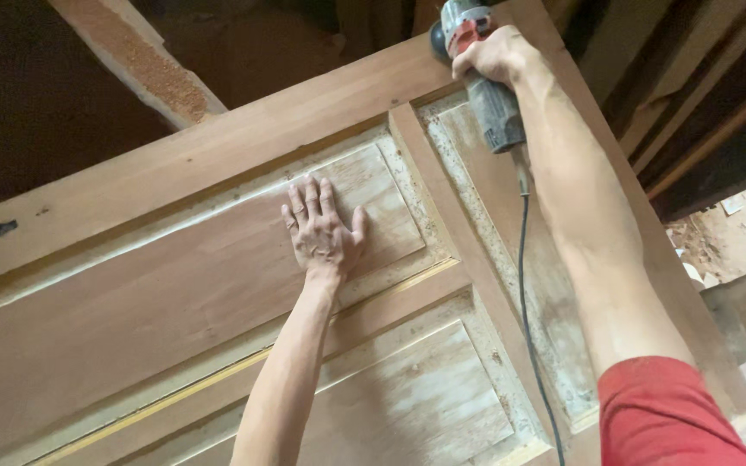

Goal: The person uses an electric sander to smooth the surface of a wooden door panel. They move the sander across the flat surfaces and along the raised edges of the panel, holding the door with the other hand for stability.

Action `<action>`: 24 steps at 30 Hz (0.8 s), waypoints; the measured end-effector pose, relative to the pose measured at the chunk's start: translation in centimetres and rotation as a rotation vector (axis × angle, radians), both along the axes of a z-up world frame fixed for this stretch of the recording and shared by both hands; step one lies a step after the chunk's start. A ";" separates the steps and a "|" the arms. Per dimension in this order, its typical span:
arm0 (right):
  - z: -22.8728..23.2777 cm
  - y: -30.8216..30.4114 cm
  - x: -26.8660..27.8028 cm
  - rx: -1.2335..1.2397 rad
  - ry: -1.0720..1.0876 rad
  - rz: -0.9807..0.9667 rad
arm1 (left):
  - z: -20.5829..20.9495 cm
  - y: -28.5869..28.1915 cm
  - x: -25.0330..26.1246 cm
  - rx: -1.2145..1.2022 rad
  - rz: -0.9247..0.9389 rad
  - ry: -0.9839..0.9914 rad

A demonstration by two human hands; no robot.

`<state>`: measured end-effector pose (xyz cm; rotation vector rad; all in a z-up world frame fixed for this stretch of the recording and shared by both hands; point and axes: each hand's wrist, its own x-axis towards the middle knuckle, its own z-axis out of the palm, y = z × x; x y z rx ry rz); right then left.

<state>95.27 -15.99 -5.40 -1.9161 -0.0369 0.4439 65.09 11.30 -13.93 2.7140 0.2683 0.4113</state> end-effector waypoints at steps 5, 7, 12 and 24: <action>1.8 8.6 -4.4 -0.484 -0.074 0.086 | -0.6 0.0 0.1 0.004 0.015 0.006; 2.9 12.3 -6.9 -0.552 -0.077 0.129 | -1.3 -0.1 0.3 -0.011 0.020 0.004; 4.4 21.2 -11.7 -0.361 -0.068 0.249 | -3.2 -0.2 0.8 -0.053 0.082 0.031; 3.3 39.0 -17.9 -0.391 -0.120 0.559 | -4.1 13.0 -7.1 -0.088 0.011 -0.044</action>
